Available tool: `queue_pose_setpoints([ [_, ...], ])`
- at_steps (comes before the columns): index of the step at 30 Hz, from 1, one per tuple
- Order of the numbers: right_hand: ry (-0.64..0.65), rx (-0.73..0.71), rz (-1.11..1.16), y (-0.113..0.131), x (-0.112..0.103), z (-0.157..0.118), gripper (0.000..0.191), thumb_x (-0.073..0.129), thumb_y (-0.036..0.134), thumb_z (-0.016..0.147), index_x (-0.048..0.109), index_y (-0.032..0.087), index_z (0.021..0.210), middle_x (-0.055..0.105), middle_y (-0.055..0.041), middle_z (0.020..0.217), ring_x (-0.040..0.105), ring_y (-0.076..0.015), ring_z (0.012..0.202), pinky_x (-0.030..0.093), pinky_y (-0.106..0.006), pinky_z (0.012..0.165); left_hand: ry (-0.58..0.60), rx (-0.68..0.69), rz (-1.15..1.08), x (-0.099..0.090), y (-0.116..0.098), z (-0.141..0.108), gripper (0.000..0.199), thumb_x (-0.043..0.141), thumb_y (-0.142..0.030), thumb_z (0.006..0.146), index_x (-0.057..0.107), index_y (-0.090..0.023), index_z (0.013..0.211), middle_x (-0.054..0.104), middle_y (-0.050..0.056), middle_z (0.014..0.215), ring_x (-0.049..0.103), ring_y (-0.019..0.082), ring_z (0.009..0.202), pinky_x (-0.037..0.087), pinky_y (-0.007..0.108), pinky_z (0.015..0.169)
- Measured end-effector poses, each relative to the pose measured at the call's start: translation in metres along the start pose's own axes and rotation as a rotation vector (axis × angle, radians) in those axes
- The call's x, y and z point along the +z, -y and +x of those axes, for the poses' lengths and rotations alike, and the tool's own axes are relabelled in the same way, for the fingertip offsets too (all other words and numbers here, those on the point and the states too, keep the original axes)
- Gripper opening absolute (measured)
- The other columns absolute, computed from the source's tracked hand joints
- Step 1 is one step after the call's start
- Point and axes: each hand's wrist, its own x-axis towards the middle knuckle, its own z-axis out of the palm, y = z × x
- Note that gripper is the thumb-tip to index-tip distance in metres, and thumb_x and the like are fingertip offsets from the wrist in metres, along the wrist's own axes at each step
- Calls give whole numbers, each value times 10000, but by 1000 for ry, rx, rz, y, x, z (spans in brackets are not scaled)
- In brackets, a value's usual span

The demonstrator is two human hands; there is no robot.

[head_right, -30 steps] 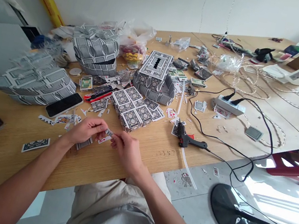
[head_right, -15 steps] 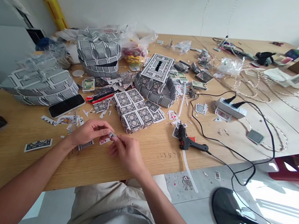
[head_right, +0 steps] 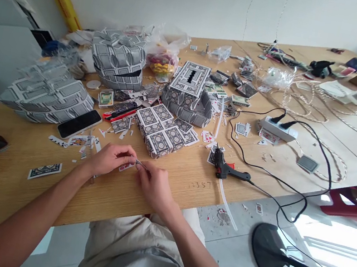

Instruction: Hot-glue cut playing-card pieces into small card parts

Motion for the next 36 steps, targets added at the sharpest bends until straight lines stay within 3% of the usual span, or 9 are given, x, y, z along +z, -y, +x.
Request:
queue_pose_setpoints([
  [3,-32,2,-23,1,-4,0,363,575,456,1096,748,217,883,696,-10,673,623,-171,574,494,-266,582,-33,41,26,0,2,0,233,731,-407,989,772,-190,915,702,-14,711,596,128,647,450,230,624],
  [10,-73,-59,-32,-8,-6,0,371,539,399,1118,761,209,890,720,-19,706,663,-172,632,504,-260,661,-16,-4,-47,3,8,0,278,762,-453,965,798,-180,1004,723,-4,742,605,128,636,466,228,597],
  [14,-88,-127,-66,-15,-6,-2,314,539,348,1113,815,214,1049,752,-26,771,689,-179,668,525,-267,704,-8,-1,-26,6,7,-1,293,768,-438,961,832,-191,1106,739,3,779,577,118,618,446,223,565],
  [19,-132,-152,-66,-13,-5,-3,274,617,343,1081,838,231,1198,810,-41,827,738,-197,708,548,-281,717,-16,-38,-137,8,10,1,329,802,-474,938,853,-168,1048,715,21,750,588,126,627,446,232,559],
  [23,-159,-104,25,-13,-5,-3,276,683,384,1049,845,224,1205,844,-51,877,754,-192,689,575,-283,703,-18,-63,-204,8,11,2,354,826,-484,914,853,-151,1033,718,35,735,607,134,639,456,240,568],
  [29,-163,-57,113,-18,-6,-3,307,687,452,1050,860,219,1151,814,-42,777,732,-191,655,572,-280,647,-8,-65,-191,10,4,2,337,812,-463,916,848,-149,1032,688,14,716,542,109,596,407,228,538],
  [36,-172,-43,130,-20,-5,-2,271,726,405,1012,854,224,1168,836,-47,845,740,-196,698,587,-291,681,-12,-77,-83,11,3,3,345,848,-466,878,853,-172,1057,706,-4,729,515,101,579,394,226,533],
])
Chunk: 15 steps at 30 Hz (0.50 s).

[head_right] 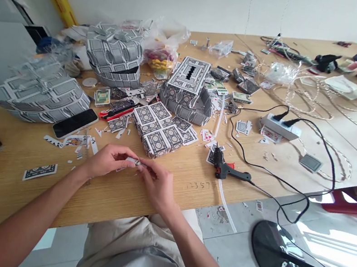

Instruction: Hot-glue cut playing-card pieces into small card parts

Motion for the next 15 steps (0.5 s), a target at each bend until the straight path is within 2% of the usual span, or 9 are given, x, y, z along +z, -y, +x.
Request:
queue_pose_setpoints([
  [5,11,34,-13,1,0,-1,298,727,449,1010,844,223,1165,843,-52,850,757,-206,704,596,-300,686,-27,52,123,-2,4,2,252,816,-427,923,872,-201,1021,749,5,792,551,106,596,422,234,568],
  [15,21,38,-1,1,0,1,279,742,435,996,851,217,1131,842,-51,855,754,-202,711,602,-295,696,-36,70,120,-2,6,2,236,821,-408,917,879,-205,1024,756,7,775,569,120,615,431,235,580],
])
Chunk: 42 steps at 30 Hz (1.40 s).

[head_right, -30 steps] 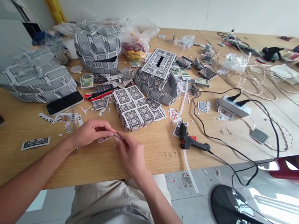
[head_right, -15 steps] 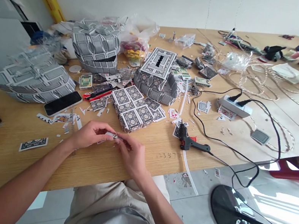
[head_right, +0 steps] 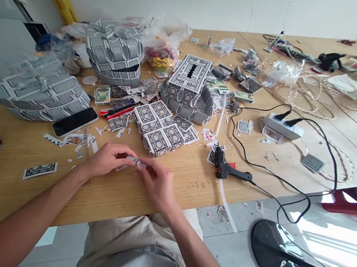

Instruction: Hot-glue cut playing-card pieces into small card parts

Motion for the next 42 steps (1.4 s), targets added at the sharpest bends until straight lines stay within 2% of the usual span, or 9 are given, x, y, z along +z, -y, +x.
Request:
queue_pose_setpoints([
  [7,-5,0,3,-2,-1,-1,280,741,443,1003,856,222,1131,843,-55,846,762,-213,711,616,-310,697,7,5,-9,0,-1,1,238,825,-425,916,885,-214,1007,773,20,800,578,129,638,432,242,589],
  [13,-7,1,1,-2,0,-1,304,738,472,1010,850,222,1142,853,-64,877,783,-220,758,620,-299,689,11,-42,-33,1,-1,0,273,828,-444,905,872,-192,999,712,-6,699,525,119,586,396,240,556],
  [18,-20,31,40,3,-1,0,342,738,494,1006,829,206,1169,855,-67,875,794,-222,754,613,-303,694,33,-36,-55,1,-4,-1,399,861,-484,873,854,-203,1156,751,3,798,570,129,650,435,235,597],
  [23,-12,39,101,2,-1,1,375,767,515,978,817,204,1182,847,-67,865,803,-230,775,626,-310,702,1,-34,-10,1,-2,0,292,792,-432,929,859,-185,1070,689,-17,674,516,116,574,394,236,547],
  [29,-34,25,154,-1,0,2,392,822,469,930,783,206,1219,836,-70,949,782,-211,811,634,-298,728,-2,-54,-46,0,-3,0,340,775,-479,931,834,-165,1047,664,-19,656,539,123,566,409,241,537],
  [36,-50,47,123,-1,0,4,363,776,538,957,799,199,1084,842,-78,890,796,-230,780,633,-317,719,20,-46,-109,-4,-7,-5,357,744,-493,959,826,-156,1045,764,50,838,618,141,646,467,246,579],
  [42,-47,45,100,2,-3,3,352,768,544,972,811,196,1006,815,-48,783,750,-203,685,583,-289,649,5,-18,-91,-3,-6,-3,274,798,-429,914,822,-161,965,716,16,744,577,121,600,442,240,560],
])
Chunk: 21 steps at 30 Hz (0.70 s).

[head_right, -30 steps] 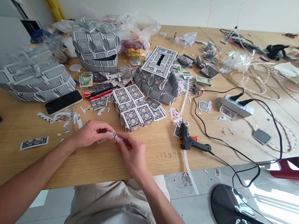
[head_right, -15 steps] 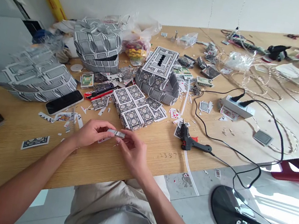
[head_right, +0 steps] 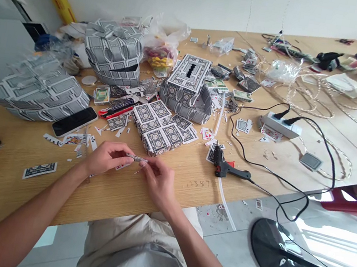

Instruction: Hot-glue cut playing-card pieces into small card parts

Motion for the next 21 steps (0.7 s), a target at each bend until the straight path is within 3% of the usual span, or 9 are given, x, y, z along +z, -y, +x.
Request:
queue_pose_setpoints([
  [4,-7,-26,-52,0,0,-2,323,735,518,1005,821,206,1012,818,-42,781,748,-202,681,585,-289,656,-46,53,125,1,-3,0,267,761,-427,949,804,-169,896,740,26,775,575,118,607,434,244,566],
  [11,-50,-154,-231,-5,4,-7,235,706,430,1036,836,234,1024,840,-42,819,778,-212,703,605,-293,695,-91,279,391,3,-7,-1,238,647,-355,1037,742,-189,897,693,21,795,581,126,660,456,253,643],
  [21,-47,-237,-313,2,5,-9,209,697,393,1044,838,240,1027,849,-48,837,786,-212,703,590,-294,700,-108,409,556,7,0,-2,232,603,-290,1079,715,-206,894,689,18,795,624,150,727,470,282,743],
])
